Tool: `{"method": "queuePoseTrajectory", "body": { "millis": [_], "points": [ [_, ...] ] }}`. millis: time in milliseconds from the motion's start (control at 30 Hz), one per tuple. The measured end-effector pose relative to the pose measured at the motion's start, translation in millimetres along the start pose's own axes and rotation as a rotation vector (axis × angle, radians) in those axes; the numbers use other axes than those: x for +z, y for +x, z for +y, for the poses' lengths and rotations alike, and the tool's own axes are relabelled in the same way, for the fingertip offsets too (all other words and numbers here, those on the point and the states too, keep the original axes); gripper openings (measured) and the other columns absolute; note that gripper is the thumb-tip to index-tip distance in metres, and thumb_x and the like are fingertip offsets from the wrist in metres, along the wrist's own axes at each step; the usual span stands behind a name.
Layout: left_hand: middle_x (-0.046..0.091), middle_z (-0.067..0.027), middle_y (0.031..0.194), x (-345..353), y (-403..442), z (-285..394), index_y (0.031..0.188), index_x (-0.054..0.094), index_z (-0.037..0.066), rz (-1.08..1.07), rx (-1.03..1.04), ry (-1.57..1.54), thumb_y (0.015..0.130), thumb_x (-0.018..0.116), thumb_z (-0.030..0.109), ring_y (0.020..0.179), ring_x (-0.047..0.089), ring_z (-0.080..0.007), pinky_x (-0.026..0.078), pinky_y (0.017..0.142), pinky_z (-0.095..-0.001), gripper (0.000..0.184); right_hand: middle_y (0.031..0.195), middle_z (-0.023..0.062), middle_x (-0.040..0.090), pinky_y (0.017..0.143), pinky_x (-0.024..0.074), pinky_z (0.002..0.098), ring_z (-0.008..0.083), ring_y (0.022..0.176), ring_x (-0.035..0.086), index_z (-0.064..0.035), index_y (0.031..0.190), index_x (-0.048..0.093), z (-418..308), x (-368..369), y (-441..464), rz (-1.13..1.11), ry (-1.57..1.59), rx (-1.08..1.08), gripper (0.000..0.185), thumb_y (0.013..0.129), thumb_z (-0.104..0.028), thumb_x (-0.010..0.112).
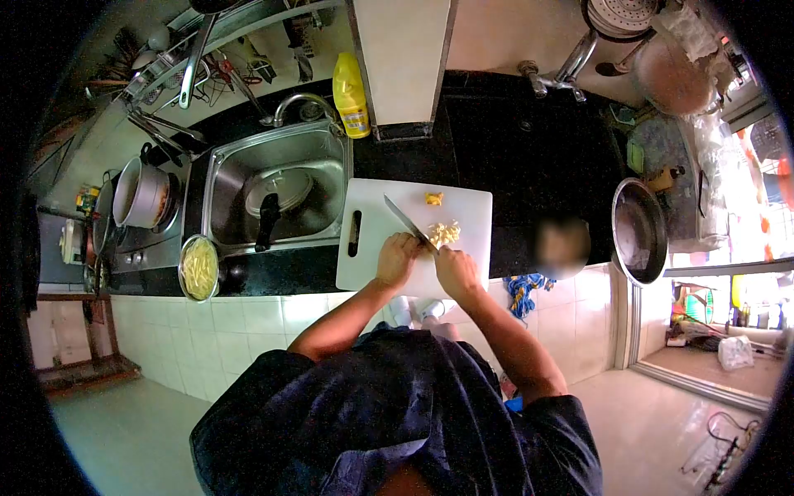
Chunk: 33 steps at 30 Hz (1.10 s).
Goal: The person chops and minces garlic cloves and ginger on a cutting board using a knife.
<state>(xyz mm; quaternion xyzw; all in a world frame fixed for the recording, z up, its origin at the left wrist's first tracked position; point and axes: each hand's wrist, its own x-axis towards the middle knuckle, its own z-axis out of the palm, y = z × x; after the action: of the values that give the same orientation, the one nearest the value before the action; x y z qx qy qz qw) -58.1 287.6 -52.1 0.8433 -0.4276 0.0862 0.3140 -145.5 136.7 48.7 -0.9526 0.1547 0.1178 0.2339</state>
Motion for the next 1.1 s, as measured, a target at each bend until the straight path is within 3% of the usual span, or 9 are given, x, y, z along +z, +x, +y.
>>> {"method": "queuePoseTrajectory", "body": {
  "millis": [100, 200, 300, 567, 700, 800, 1000, 1100],
  "points": [
    [0.062, -0.0085, 0.09, 1.3, 1.2, 1.2, 0.089, 0.065, 0.007, -0.013, -0.049, 0.025, 0.087, 0.059, 0.013, 0.089, 0.059, -0.0282, 0.047, 0.08, -0.0436, 0.009, 0.083, 0.0299, 0.069, 0.076, 0.0543, 0.0558, 0.0472, 0.081, 0.069, 0.0003, 0.092, 0.065, 2.2, -14.9, -3.5, 0.001, -0.046, -0.009, 0.031, 0.099, -0.026, 0.051],
    [0.062, -0.01, 0.091, -14.5, 3.9, 7.5, 0.09, 0.065, 0.006, -0.11, 0.03, 0.088, 0.087, 0.06, 0.013, 0.09, 0.059, -0.0292, 0.047, 0.082, -0.0438, 0.009, 0.081, 0.029, 0.068, 0.071, 0.0529, 0.056, 0.0482, 0.076, 0.067, 0.0014, 0.09, 0.065, 9.9, -9.1, -2.0, 0.034, -0.027, 0.001, 0.034, 0.1, -0.03, 0.053],
    [0.062, -0.011, 0.092, -3.9, 2.6, 8.5, 0.091, 0.064, 0.005, -0.035, -0.117, 0.001, 0.087, 0.061, 0.014, 0.091, 0.058, -0.0303, 0.047, 0.083, -0.0438, 0.01, 0.081, 0.0299, 0.068, 0.073, 0.0538, 0.0562, 0.0473, 0.078, 0.068, 0.0011, 0.094, 0.065, 15.5, -12.7, 5.3, 0.004, -0.051, -0.024, 0.033, 0.1, -0.029, 0.052],
    [0.062, -0.0085, 0.095, 1.5, 11.8, 11.2, 0.096, 0.066, 0.007, -0.062, -0.029, 0.049, 0.088, 0.065, 0.017, 0.094, 0.057, -0.0272, 0.047, 0.087, -0.04, 0.013, 0.08, 0.0283, 0.069, 0.072, 0.0555, 0.0549, 0.0463, 0.078, 0.069, 0.001, 0.094, 0.064, 24.9, -21.9, 8.1, 0.037, -0.121, -0.012, 0.033, 0.1, -0.029, 0.052],
    [0.061, -0.0084, 0.094, -1.9, 14.9, 17.2, 0.091, 0.066, 0.008, -0.036, -0.091, -0.008, 0.086, 0.065, 0.017, 0.094, 0.057, -0.0275, 0.047, 0.087, -0.0402, 0.01, 0.079, 0.0285, 0.069, 0.072, 0.0559, 0.0547, 0.0456, 0.077, 0.07, 0.002, 0.092, 0.064, 15.0, -26.2, 4.5, 0.036, -0.115, -0.029, 0.031, 0.1, -0.025, 0.05],
    [0.062, -0.0122, 0.09, -8.8, 19.4, 23.7, 0.09, 0.065, 0.004, -0.002, -0.085, -0.039, 0.086, 0.065, 0.014, 0.088, 0.059, -0.0331, 0.049, 0.081, -0.0456, 0.01, 0.079, 0.0281, 0.069, 0.069, 0.0573, 0.0522, 0.0448, 0.074, 0.07, 0.0031, 0.09, 0.065, 17.7, -17.5, 4.6, 0.02, -0.121, -0.088, 0.025, 0.097, -0.016, 0.05],
    [0.062, -0.0115, 0.091, -8.2, 18.9, 24.5, 0.09, 0.065, 0.006, 0.039, -0.107, -0.061, 0.083, 0.066, 0.011, 0.088, 0.059, -0.032, 0.048, 0.079, -0.045, 0.009, 0.079, 0.0279, 0.069, 0.07, 0.0563, 0.0538, 0.0449, 0.074, 0.07, 0.0025, 0.09, 0.066, 13.1, -16.7, 4.4, 0.01, -0.142, -0.111, 0.03, 0.099, -0.021, 0.049],
    [0.062, -0.0098, 0.091, -1.1, 14.3, 18.9, 0.09, 0.066, 0.007, -0.057, -0.132, 0.035, 0.083, 0.067, 0.011, 0.088, 0.059, -0.03, 0.048, 0.081, -0.0432, 0.008, 0.079, 0.0278, 0.069, 0.07, 0.0556, 0.0548, 0.0453, 0.074, 0.07, 0.0011, 0.091, 0.066, 9.4, -25.4, 3.5, -0.003, -0.117, -0.089, 0.033, 0.101, -0.026, 0.049]
  ]
}}
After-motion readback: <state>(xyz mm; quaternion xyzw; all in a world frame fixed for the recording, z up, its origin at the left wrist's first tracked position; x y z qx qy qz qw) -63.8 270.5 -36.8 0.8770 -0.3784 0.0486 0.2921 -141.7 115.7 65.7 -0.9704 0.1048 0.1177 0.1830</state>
